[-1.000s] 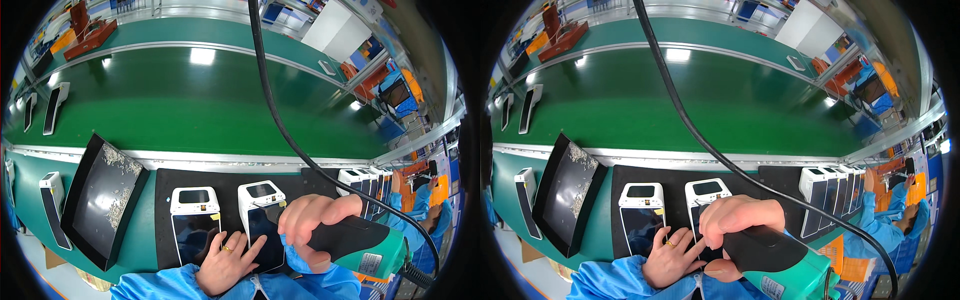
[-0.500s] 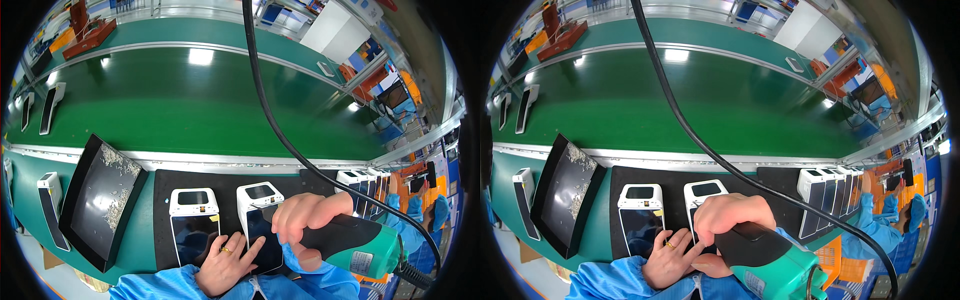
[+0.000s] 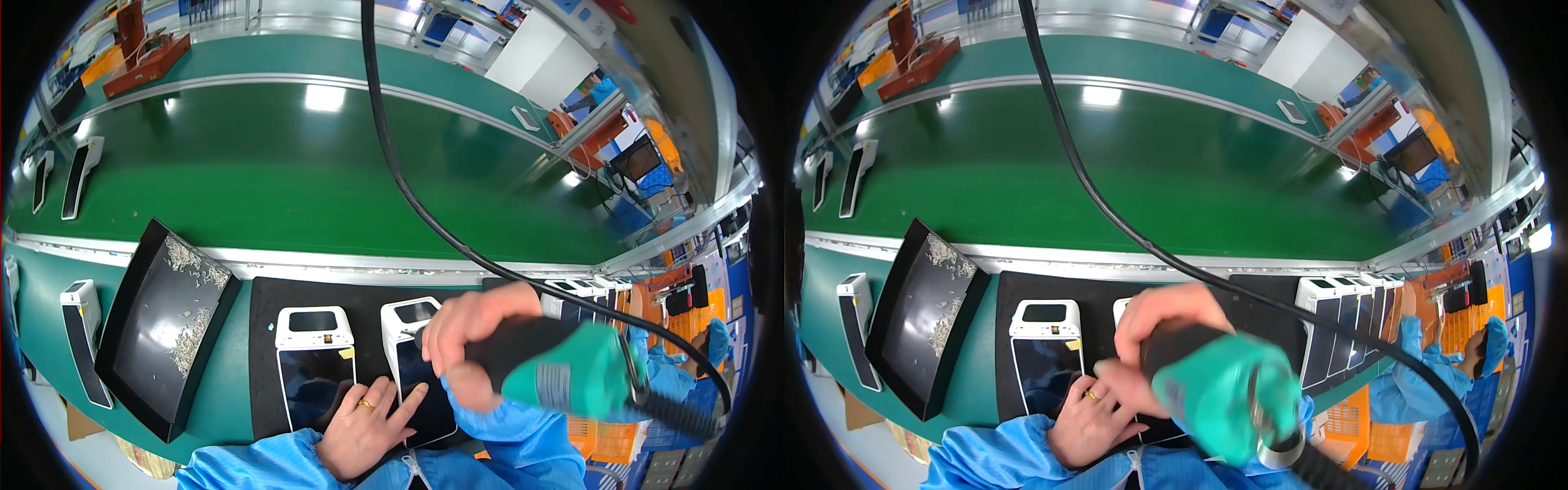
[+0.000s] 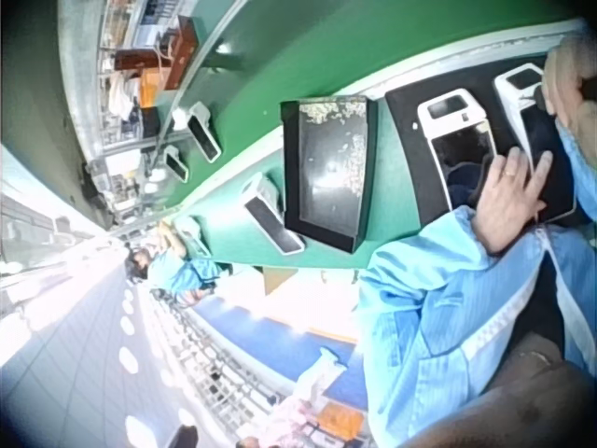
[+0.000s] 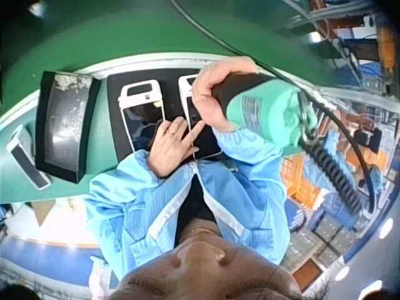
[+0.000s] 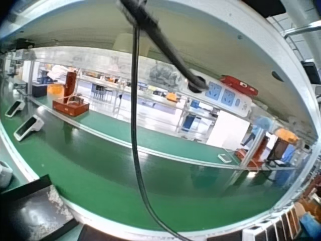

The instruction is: The person fastens screws into mobile handheld terminals on an assembly line using an electric screwdriver.

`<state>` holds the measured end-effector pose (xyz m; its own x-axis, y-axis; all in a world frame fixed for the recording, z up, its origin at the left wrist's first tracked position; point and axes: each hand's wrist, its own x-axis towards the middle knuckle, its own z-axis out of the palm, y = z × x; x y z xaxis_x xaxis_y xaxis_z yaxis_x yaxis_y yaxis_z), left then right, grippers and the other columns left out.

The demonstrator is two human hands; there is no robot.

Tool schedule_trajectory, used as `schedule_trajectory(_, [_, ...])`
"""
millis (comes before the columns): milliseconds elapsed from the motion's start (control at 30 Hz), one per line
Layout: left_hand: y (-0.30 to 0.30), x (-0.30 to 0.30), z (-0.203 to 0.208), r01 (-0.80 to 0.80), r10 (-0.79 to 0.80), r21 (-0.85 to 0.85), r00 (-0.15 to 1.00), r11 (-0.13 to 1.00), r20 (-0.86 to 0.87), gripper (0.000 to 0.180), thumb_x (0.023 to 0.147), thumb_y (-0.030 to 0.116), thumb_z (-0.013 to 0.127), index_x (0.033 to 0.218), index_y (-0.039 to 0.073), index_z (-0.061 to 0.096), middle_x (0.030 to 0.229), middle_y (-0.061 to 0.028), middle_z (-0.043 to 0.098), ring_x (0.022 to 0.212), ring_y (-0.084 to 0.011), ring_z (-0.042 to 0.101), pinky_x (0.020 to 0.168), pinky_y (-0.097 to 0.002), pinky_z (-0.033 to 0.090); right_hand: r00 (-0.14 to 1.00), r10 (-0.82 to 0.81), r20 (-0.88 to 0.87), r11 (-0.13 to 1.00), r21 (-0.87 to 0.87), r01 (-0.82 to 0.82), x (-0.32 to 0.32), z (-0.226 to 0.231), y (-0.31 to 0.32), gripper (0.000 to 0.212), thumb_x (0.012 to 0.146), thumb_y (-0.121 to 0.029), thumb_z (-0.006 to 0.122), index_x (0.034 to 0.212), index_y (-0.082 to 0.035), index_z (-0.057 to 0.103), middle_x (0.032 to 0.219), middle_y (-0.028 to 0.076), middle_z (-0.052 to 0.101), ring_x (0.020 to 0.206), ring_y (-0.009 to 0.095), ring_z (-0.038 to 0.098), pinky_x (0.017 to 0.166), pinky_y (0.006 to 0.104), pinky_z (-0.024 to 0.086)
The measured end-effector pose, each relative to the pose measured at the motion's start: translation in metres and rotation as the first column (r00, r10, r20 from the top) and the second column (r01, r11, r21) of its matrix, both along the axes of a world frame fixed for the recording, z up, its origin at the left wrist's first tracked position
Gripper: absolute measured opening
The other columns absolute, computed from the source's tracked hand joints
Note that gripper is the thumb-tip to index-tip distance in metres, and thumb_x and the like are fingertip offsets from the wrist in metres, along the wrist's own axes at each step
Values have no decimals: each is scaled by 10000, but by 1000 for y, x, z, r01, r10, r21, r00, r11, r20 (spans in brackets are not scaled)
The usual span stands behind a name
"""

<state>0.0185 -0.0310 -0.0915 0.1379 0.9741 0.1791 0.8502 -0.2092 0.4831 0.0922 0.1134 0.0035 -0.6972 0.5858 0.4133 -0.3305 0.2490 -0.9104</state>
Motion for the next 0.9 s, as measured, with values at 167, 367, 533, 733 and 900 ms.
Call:
schedule_trajectory(167, [12,9,12,-4,5,-27,999,1000,38,630,729,309,655,1283,115,427,969,-114,523,910,-238,514,794,-341,363,916,-184,-356,980,-142,142,27,-1,7,438,778,-325,684,986,-79,387,611,4,445,476,122,464,450,267,433])
schedule_trajectory(367, [20,24,20,-59,93,-171,975,983,201,743,713,168,680,1354,133,305,1059,-179,496,846,-331,572,699,-389,484,886,-220,-409,972,-170,163,83,21,-18,493,764,-387,689,960,-85,353,596,13,459,466,138,478,463,283,447])
schedule_trajectory(533, [39,35,2,-48,364,-401,533,915,764,849,721,-64,648,1404,156,194,998,-116,449,721,-151,594,638,-247,506,905,-91,-416,986,-164,23,112,18,-18,458,767,-303,703,962,-67,363,628,58,499,494,177,509,503,331,463])
schedule_trajectory(733, [52,54,1,-69,390,-390,332,918,859,875,741,-64,644,1415,165,135,978,-79,433,805,-119,569,673,-222,503,894,-60,-443,991,-132,2,113,23,-13,416,789,-258,684,975,-60,369,642,72,509,513,185,519,509,338,465])
schedule_trajectory(900, [63,57,-6,-122,378,-360,222,925,899,841,750,-64,625,1413,168,163,1003,-82,444,863,-148,571,717,-259,499,861,-140,-489,989,-115,95,107,18,-15,408,799,-272,674,973,-64,369,628,52,497,495,183,519,479,315,469])
